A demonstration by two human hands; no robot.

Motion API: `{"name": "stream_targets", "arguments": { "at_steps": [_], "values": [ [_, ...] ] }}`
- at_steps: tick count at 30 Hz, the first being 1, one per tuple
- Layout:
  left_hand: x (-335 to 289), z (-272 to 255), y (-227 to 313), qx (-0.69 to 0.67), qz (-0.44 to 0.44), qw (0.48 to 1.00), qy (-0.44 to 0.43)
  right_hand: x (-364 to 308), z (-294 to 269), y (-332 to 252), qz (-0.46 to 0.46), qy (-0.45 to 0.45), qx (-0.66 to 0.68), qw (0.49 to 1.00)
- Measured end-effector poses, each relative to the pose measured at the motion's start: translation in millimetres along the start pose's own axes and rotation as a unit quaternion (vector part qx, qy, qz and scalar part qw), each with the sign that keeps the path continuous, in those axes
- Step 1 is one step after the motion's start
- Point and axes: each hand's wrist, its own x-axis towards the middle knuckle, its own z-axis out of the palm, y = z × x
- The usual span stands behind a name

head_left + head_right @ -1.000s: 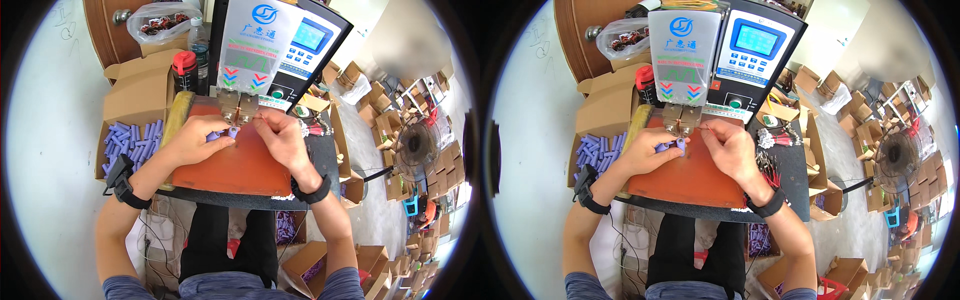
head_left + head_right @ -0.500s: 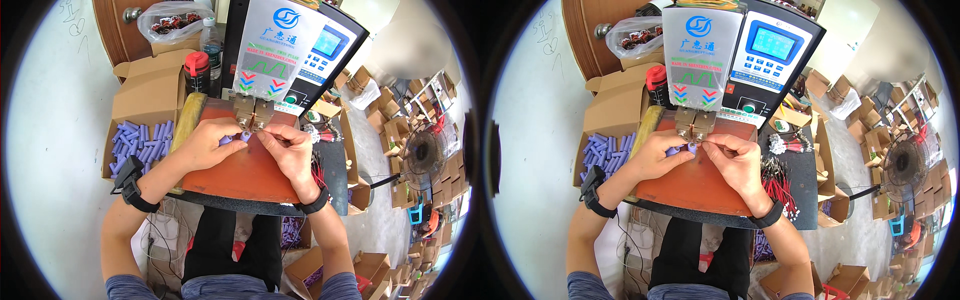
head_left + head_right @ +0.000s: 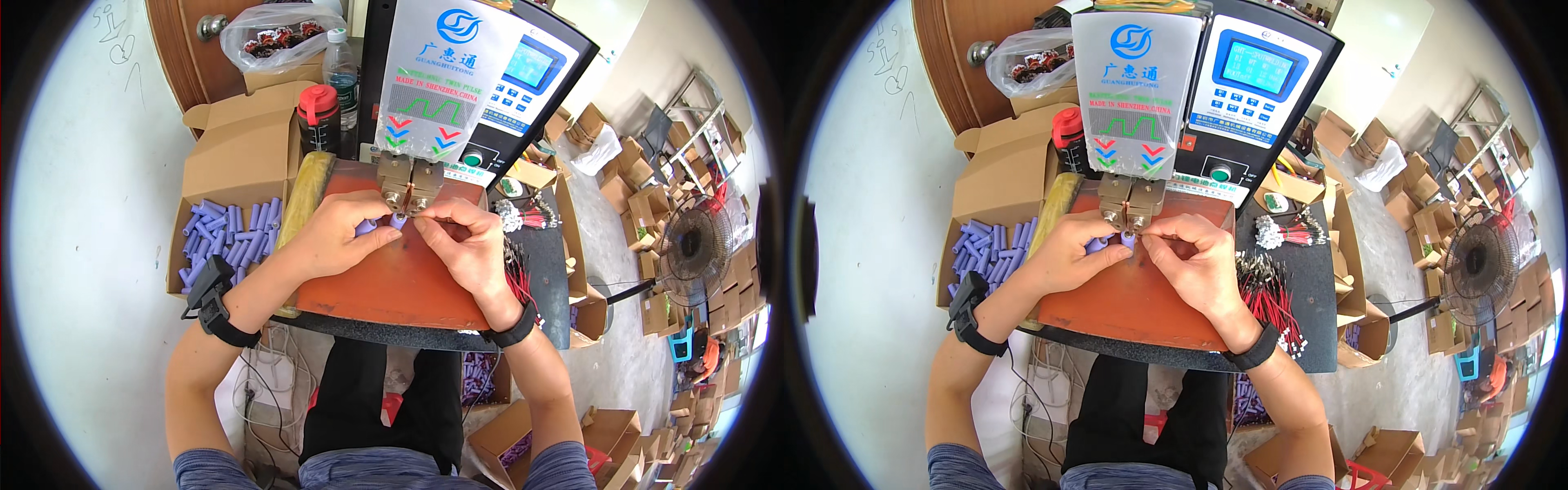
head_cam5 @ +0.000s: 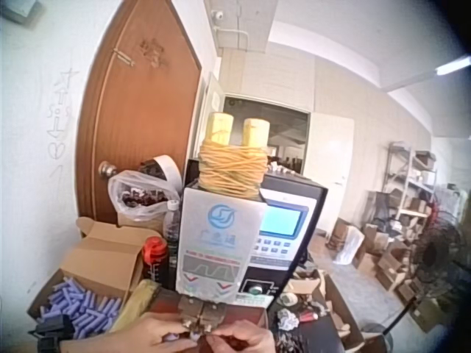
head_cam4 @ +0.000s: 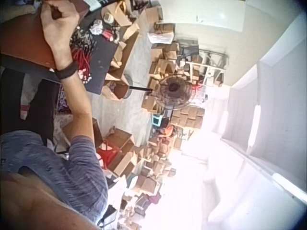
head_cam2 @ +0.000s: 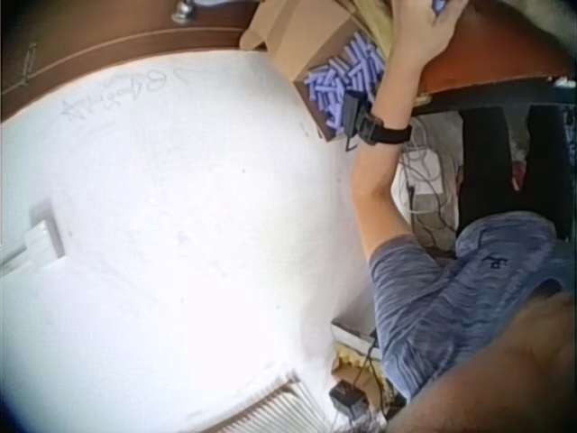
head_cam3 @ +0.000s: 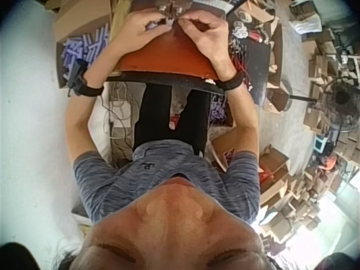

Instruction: Assembling battery cells using a spot welder and connecting wiring components.

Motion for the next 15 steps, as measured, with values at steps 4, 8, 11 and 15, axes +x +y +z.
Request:
{"name": "stream_targets", "arguments": {
  "at_steps": [4, 8, 11, 15],
  "values": [
    [0.1, 0.1, 1.1, -0.001, 0.004, 1.0, 0.006, 0.5, 2.3, 0.4, -0.017, 0.007, -0.005, 1.0],
    [0.0, -1.5, 0.6, 0.002, -0.009, 1.0, -0.006, 0.4, 1.3, -3.1, -0.015, 0.004, -0.04, 0.999],
    [0.0, -0.7, -2.3, 0.009, 0.007, 1.0, -0.009, 0.1, 1.0, 0.3, -0.016, 0.005, -0.044, 0.999],
    [0.4, 0.1, -0.7, -0.008, 0.0, 1.0, 0.0, 0.0, 2.4, -2.4, -0.022, 0.014, -0.042, 0.999]
  ]
}}
